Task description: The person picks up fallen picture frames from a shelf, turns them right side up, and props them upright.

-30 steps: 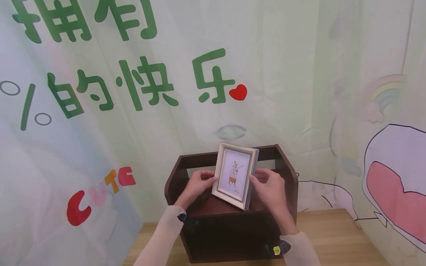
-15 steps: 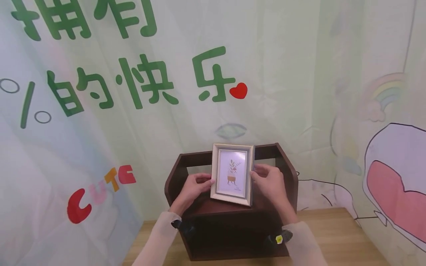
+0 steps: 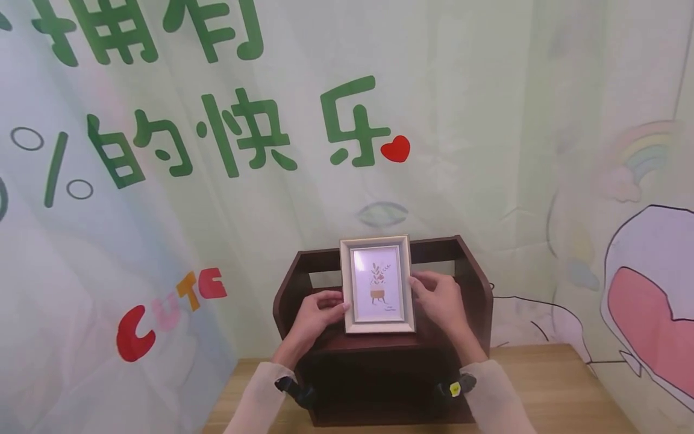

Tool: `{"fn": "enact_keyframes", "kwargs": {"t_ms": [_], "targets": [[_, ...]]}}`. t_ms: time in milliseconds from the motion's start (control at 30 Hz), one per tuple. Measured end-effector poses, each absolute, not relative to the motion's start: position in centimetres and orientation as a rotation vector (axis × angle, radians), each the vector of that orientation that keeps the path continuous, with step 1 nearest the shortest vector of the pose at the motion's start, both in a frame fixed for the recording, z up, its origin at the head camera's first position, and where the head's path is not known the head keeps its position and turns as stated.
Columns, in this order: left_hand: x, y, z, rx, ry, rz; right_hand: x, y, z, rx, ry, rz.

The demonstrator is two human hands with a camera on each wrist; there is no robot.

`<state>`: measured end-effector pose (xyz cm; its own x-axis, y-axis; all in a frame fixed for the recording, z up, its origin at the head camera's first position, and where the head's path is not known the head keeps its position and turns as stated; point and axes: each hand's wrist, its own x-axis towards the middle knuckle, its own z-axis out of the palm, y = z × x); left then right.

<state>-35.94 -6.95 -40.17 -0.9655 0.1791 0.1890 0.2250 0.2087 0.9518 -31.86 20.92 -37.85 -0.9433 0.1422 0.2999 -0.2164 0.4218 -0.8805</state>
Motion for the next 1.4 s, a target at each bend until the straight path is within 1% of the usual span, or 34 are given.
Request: {"fn": "enact_keyframes", "kwargs": {"t_ms": [667, 833, 1000, 1233, 1400], "targets": [[-35.5, -6.5, -40.5, -0.416, -2.384, -1.937, -32.4, 21.5, -38.3, 0.065, -2.358, 1.499], [-34.9, -6.3, -40.2, -0.404, -2.414, -1.843, -32.1, 21.7, -38.1, 0.057, -2.376, 1.463], [-33.3, -6.6, -39.1, -0.400, -2.492, -1.571, -30.3, 21.8, -37.8, 0.045, -2.404, 1.319], [-29.8, -8.4, -36.0, -0.558, -2.493, -1.207, -26.6, 22.6, -36.4, 0.067, -2.435, 1.108], [-27.1, -10.4, -34.4, -0.675, -2.424, -0.778, -24.3, 23.6, -36.3, 0.115, -2.368, 1.018]]}}
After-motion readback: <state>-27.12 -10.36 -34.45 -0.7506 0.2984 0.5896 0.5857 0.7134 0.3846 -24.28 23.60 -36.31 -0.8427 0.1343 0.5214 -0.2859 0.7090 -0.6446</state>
